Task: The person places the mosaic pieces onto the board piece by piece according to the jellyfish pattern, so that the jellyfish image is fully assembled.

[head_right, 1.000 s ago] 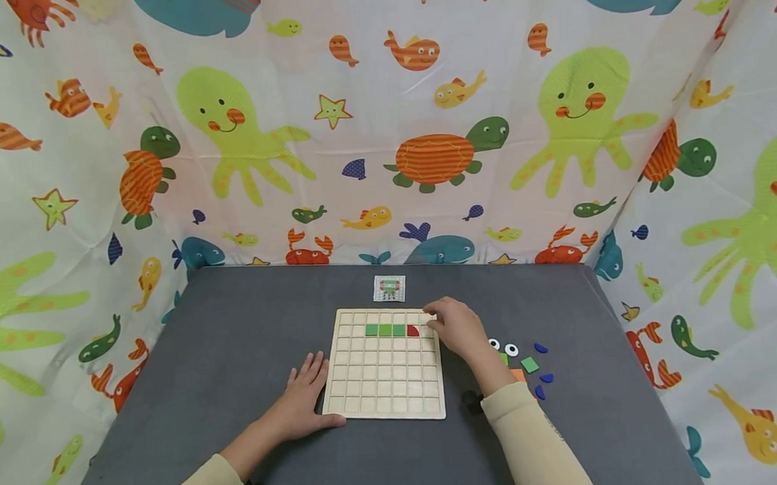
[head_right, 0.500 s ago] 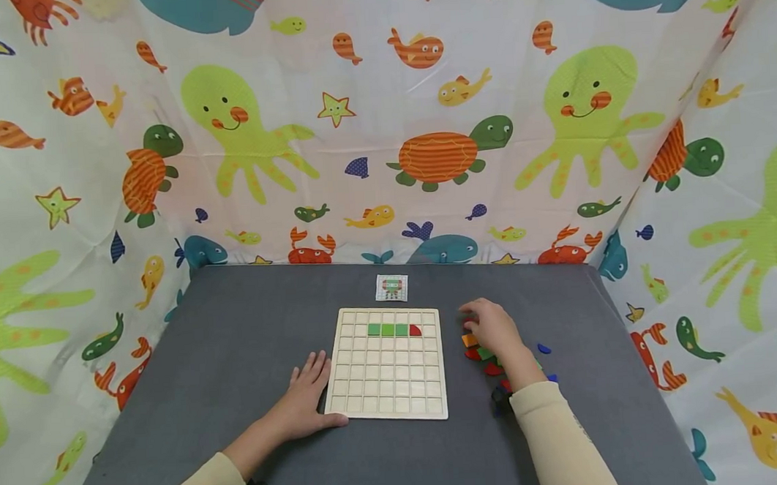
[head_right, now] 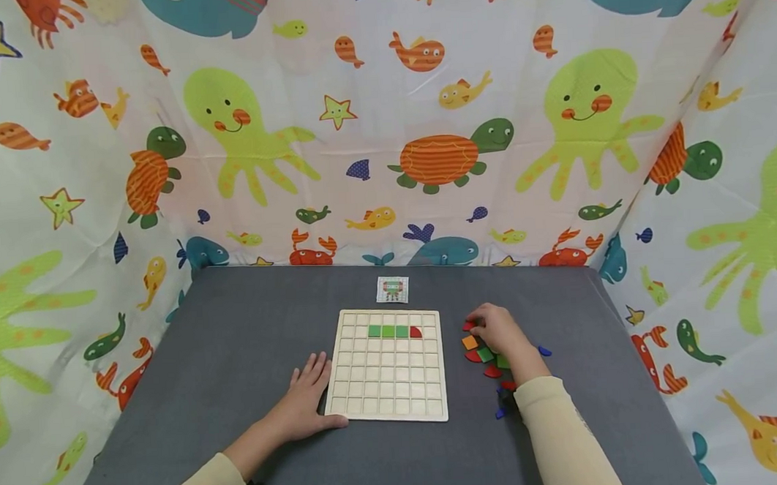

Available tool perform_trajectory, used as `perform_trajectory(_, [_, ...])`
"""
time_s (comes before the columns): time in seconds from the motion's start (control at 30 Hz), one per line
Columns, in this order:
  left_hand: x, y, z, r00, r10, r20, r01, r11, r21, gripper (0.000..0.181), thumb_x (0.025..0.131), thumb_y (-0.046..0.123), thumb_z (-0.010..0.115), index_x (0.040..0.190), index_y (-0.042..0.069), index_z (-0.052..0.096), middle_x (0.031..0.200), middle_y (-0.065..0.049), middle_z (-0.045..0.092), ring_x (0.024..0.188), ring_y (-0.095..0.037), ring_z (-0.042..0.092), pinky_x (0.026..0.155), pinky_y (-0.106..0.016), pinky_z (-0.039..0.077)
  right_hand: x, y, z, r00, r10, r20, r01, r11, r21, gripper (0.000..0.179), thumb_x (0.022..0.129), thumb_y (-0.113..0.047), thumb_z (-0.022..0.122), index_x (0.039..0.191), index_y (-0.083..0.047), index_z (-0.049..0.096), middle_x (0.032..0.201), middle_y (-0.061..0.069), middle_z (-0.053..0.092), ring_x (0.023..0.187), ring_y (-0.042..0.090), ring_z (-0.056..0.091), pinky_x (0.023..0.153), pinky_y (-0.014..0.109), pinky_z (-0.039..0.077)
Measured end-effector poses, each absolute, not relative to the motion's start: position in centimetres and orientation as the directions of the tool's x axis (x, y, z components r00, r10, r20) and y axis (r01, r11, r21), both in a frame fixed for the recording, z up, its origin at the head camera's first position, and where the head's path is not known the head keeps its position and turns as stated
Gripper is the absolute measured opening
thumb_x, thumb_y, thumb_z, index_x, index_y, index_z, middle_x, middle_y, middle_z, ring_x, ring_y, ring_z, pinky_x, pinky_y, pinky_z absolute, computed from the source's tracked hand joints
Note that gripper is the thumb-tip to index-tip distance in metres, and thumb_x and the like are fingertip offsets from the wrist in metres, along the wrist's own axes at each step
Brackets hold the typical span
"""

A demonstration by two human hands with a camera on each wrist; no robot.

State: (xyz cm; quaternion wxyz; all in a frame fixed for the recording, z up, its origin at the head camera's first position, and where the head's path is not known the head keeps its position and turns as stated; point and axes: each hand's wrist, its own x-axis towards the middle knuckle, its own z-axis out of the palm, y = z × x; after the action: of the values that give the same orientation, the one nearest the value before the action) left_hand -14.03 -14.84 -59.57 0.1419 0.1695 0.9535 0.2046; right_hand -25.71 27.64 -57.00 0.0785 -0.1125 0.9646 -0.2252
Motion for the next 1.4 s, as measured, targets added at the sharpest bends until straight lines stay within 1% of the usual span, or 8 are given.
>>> perform_trajectory(0.07, [-14.0,-14.9,-59.5,-0.901,0.384,-0.199,0.268,0.857,0.440,0.124,0.076,0.076,0.070,0.160,0.000,0.021,0.169,-0.019,0.010,0.157,-0.039,0.004,0.120,-0.064,0.013,-25.8,27.7,-57.0,-0.958,-0.273,-0.092,-0.210,0.880,-0.427,0.022,0.093,-0.009,0.072,0.114,-0.002,0.075,0.105,0.015,0.066,0.082,0.024,0.056,0.075,0.041,0.051])
perform_trajectory(0.17, [-13.9,-14.9,-59.4,-0.901,0.386,-0.199,0.270,0.857,0.439,0.123,0.077,0.076,0.070,0.160,0.000,0.021,0.169,-0.019,0.010,0.157,-0.039,0.004,0.121,-0.064,0.012,-25.8,27.7,-56.9,-0.956,-0.284,-0.072,-0.229,0.879,-0.418,0.021,0.093,-0.009,0.072,0.112,-0.001,0.075,0.104,0.017,0.066,0.084,0.026,0.059,0.079,0.045,0.054])
perform_trajectory(0.37, [-13.9,-15.0,-59.3,-0.903,0.387,-0.189,0.273,0.853,0.444,0.122,0.077,0.074,0.071,0.160,-0.001,0.021,0.169,-0.019,0.010,0.156,-0.039,0.005,0.120,-0.065,0.012,-25.3,26.9,-56.2,-0.960,-0.279,-0.008,-0.246,0.858,-0.451,0.023,0.094,-0.011,0.072,0.114,-0.001,0.074,0.109,0.018,0.067,0.086,0.026,0.059,0.080,0.046,0.054])
perform_trajectory(0.53, [-14.0,-15.0,-59.4,-0.900,0.390,-0.196,0.271,0.851,0.450,0.123,0.077,0.076,0.070,0.160,-0.001,0.021,0.169,-0.019,0.010,0.156,-0.039,0.004,0.120,-0.065,0.012,-24.7,25.1,-54.9,-0.960,-0.279,0.015,-0.254,0.849,-0.463,0.022,0.094,-0.016,0.073,0.114,-0.007,0.075,0.110,0.014,0.067,0.086,0.024,0.059,0.076,0.043,0.054])
perform_trajectory(0.7, [-14.1,-15.0,-59.6,-0.900,0.387,-0.200,0.265,0.852,0.452,0.124,0.076,0.077,0.069,0.160,0.000,0.021,0.169,-0.019,0.009,0.157,-0.039,0.004,0.120,-0.065,0.012,-24.5,23.2,-53.9,-0.961,-0.277,0.012,-0.252,0.853,-0.456,0.022,0.094,-0.018,0.074,0.115,-0.011,0.075,0.111,0.011,0.066,0.083,0.021,0.056,0.070,0.038,0.051])
perform_trajectory(0.97, [-14.1,-14.9,-59.5,-0.898,0.387,-0.210,0.262,0.853,0.451,0.123,0.077,0.076,0.070,0.160,0.000,0.020,0.169,-0.019,0.008,0.157,-0.038,0.003,0.120,-0.065,0.011,-24.3,20.9,-53.8,-0.952,-0.304,0.028,-0.283,0.846,-0.451,0.024,0.094,-0.019,0.074,0.118,-0.014,0.075,0.114,0.008,0.067,0.085,0.019,0.058,0.072,0.040,0.051])
perform_trajectory(1.17, [-14.0,-14.8,-59.4,-0.898,0.392,-0.202,0.267,0.848,0.457,0.122,0.077,0.075,0.071,0.160,-0.001,0.021,0.168,-0.020,0.009,0.156,-0.039,0.004,0.120,-0.065,0.011,-24.4,19.7,-53.8,-0.945,-0.327,0.030,-0.304,0.838,-0.453,0.023,0.094,-0.020,0.074,0.116,-0.015,0.076,0.112,0.008,0.068,0.082,0.017,0.056,0.069,0.036,0.049])
perform_trajectory(1.4, [-14.0,-14.8,-59.4,-0.899,0.391,-0.200,0.269,0.850,0.453,0.123,0.077,0.075,0.070,0.160,-0.001,0.021,0.168,-0.020,0.010,0.156,-0.039,0.005,0.120,-0.065,0.012,-24.4,18.5,-53.6,-0.933,-0.355,0.052,-0.337,0.818,-0.466,0.022,0.093,-0.020,0.075,0.114,-0.015,0.076,0.111,0.004,0.068,0.085,0.015,0.061,0.071,0.037,0.052])
